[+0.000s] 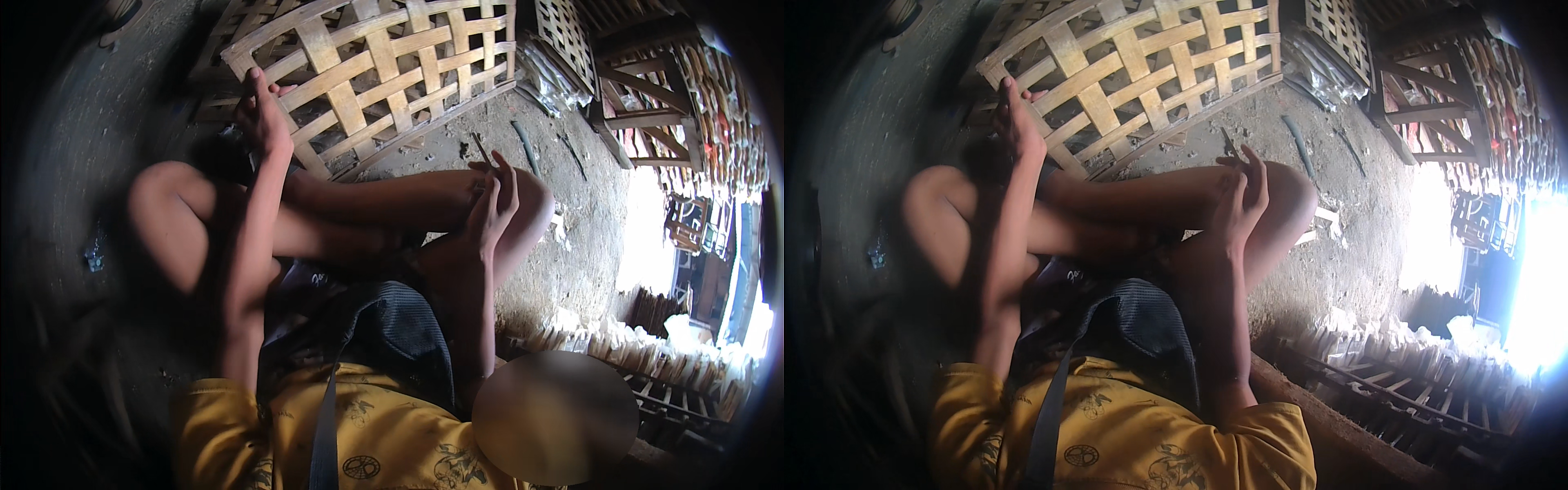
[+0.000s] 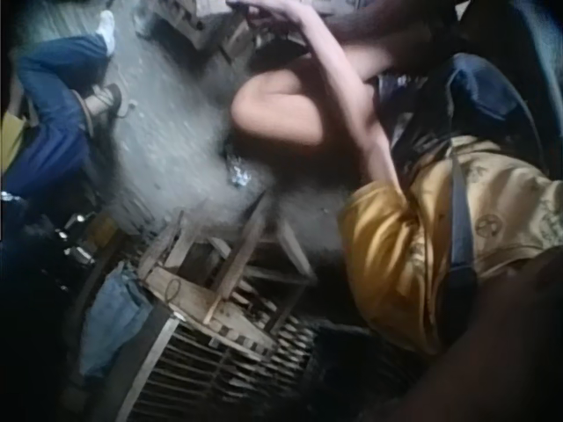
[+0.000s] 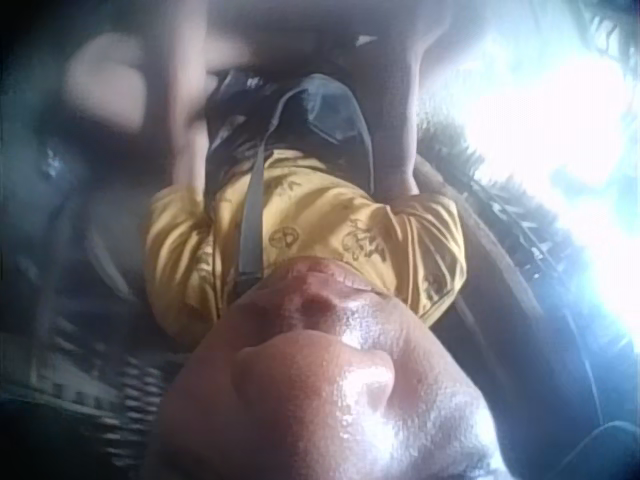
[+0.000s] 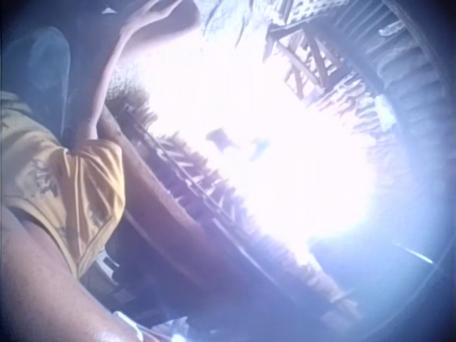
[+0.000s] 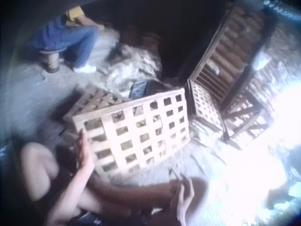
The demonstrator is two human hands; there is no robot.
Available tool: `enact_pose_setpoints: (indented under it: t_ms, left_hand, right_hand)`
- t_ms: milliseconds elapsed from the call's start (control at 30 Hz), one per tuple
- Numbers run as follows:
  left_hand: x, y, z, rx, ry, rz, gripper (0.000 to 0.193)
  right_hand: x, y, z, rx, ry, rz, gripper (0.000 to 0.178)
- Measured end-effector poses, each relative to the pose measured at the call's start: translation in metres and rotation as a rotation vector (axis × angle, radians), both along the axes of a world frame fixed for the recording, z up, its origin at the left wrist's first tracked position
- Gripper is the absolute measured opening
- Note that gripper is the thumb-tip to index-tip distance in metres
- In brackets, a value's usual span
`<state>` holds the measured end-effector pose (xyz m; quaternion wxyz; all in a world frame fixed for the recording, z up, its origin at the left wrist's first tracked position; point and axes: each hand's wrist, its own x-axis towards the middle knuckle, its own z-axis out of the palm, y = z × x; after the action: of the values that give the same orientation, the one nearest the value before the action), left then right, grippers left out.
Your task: The person sits on the floor and assembles a wooden lattice panel by hand, interlocking slats and adjusting the frame. The person uses a small tool to tap and secure joints, then flips the panel to inspect and adjust the other side.
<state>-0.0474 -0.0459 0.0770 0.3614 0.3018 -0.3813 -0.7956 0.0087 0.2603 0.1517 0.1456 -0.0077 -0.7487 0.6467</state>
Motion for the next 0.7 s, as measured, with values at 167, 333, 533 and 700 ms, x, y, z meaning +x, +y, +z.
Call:
enact_pose_setpoints:
  t_ms: [167, 333, 533, 700]
  left_hand:
    - [0.007, -0.005, 0.007, -0.079, 0.027, 0.054, 0.048]
    - [-0.003, -0.018, -0.002, -0.044, 0.056, 0.097, 0.045]
    - [0.007, -0.04, -0.024, 0.044, 0.063, 0.009, 0.049]
    - [0.007, -0.029, 0.013, -0.15, -0.386, 0.119, 0.061]
  right_hand:
    - [-0.056, 0.01, -0.003, 0.668, 0.068, 0.222, 0.026]
    - [-0.071, -0.041, -0.003, 0.863, 0.119, 0.519, 0.018]
    - [-0.062, -0.071, -0.055, 0.766, 0.078, 0.651, 0.014]
    - [-0.053, -0.084, -0.047, 0.806, 0.067, 0.603, 0.014]
